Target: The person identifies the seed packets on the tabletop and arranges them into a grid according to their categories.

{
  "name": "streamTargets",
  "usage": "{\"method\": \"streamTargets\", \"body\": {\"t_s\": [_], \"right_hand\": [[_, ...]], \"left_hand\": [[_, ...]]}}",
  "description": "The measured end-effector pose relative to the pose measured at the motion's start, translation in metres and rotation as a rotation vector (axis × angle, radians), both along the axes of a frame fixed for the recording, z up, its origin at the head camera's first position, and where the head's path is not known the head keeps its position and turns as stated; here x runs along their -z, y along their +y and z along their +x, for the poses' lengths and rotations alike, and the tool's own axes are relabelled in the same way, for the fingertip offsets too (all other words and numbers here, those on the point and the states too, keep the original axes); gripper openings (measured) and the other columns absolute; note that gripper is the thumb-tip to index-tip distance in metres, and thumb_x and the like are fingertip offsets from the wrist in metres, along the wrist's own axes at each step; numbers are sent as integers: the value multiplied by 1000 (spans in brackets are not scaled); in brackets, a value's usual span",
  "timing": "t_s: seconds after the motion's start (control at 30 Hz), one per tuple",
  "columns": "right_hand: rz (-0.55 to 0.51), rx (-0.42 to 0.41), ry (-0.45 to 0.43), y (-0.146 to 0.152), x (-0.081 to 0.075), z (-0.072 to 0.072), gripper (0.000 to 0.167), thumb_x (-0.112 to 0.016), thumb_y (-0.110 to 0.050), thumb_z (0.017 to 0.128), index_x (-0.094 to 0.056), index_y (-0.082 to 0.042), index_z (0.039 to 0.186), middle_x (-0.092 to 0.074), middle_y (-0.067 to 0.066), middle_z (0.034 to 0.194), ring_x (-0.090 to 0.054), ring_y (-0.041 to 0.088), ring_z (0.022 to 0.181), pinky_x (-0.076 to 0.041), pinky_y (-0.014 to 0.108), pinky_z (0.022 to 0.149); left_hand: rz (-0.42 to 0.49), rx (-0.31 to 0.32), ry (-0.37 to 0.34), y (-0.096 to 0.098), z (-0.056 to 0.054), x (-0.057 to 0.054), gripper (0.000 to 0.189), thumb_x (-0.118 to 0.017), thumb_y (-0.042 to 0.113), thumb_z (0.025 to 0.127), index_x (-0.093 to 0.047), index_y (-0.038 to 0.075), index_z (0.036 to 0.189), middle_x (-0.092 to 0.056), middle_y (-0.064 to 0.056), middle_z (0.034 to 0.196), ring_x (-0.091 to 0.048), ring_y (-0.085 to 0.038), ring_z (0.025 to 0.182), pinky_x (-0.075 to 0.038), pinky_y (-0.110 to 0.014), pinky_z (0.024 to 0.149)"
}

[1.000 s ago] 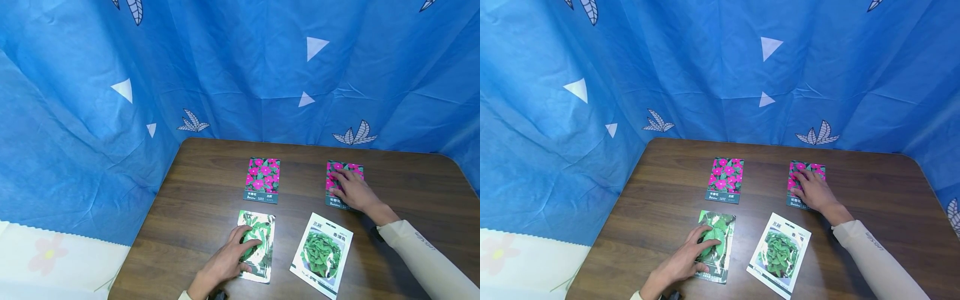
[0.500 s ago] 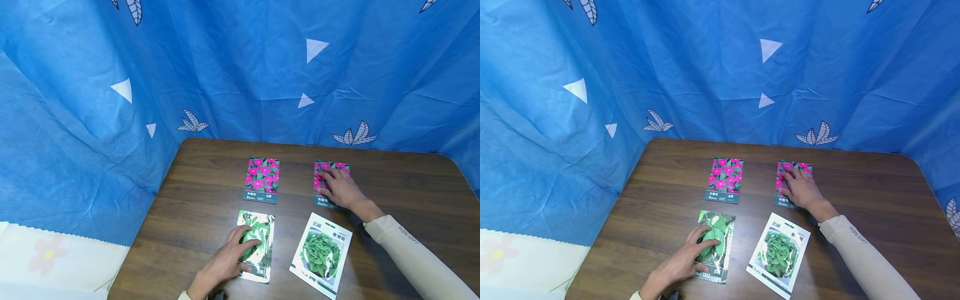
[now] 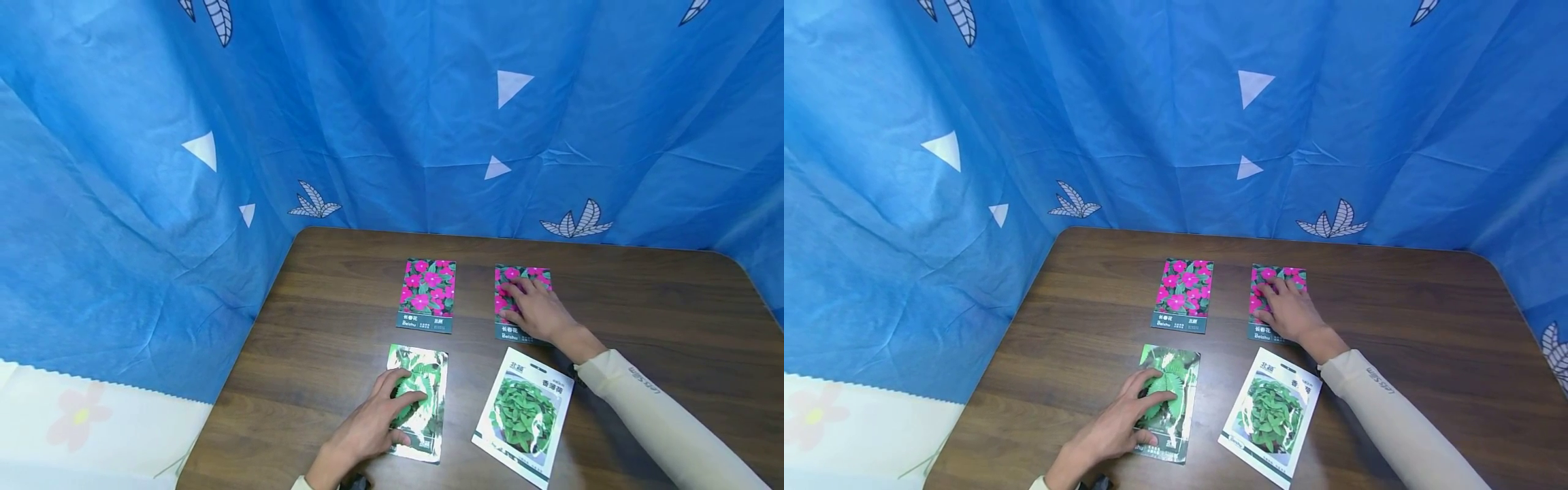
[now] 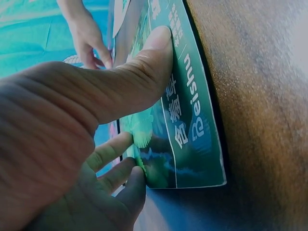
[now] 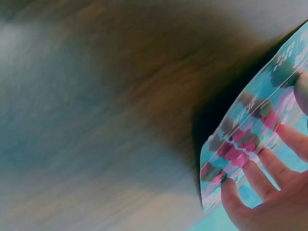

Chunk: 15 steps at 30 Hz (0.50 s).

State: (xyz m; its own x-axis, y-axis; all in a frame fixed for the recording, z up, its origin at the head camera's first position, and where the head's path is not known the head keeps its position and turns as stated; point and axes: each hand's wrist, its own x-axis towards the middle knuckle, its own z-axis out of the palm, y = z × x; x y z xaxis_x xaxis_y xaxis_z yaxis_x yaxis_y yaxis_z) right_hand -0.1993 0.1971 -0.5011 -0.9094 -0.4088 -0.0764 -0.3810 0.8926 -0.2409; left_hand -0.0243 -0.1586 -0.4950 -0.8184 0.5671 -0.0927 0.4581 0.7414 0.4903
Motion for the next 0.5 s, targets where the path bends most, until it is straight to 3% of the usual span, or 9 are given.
{"method": "streamTargets", "body": {"t_s": [0.5], "right_hand": [[-28,-18,6,-14,0,-1,63,-66,-35,97,-46,-4,147,-39,26,151,-33,56,137,-30,77,103]], "left_hand": [[-9,-6,6,1,-1,1,66,-78,37,76,-58,28,138,-34,-7,152,-31,-28,141,-54,-19,86]]}}
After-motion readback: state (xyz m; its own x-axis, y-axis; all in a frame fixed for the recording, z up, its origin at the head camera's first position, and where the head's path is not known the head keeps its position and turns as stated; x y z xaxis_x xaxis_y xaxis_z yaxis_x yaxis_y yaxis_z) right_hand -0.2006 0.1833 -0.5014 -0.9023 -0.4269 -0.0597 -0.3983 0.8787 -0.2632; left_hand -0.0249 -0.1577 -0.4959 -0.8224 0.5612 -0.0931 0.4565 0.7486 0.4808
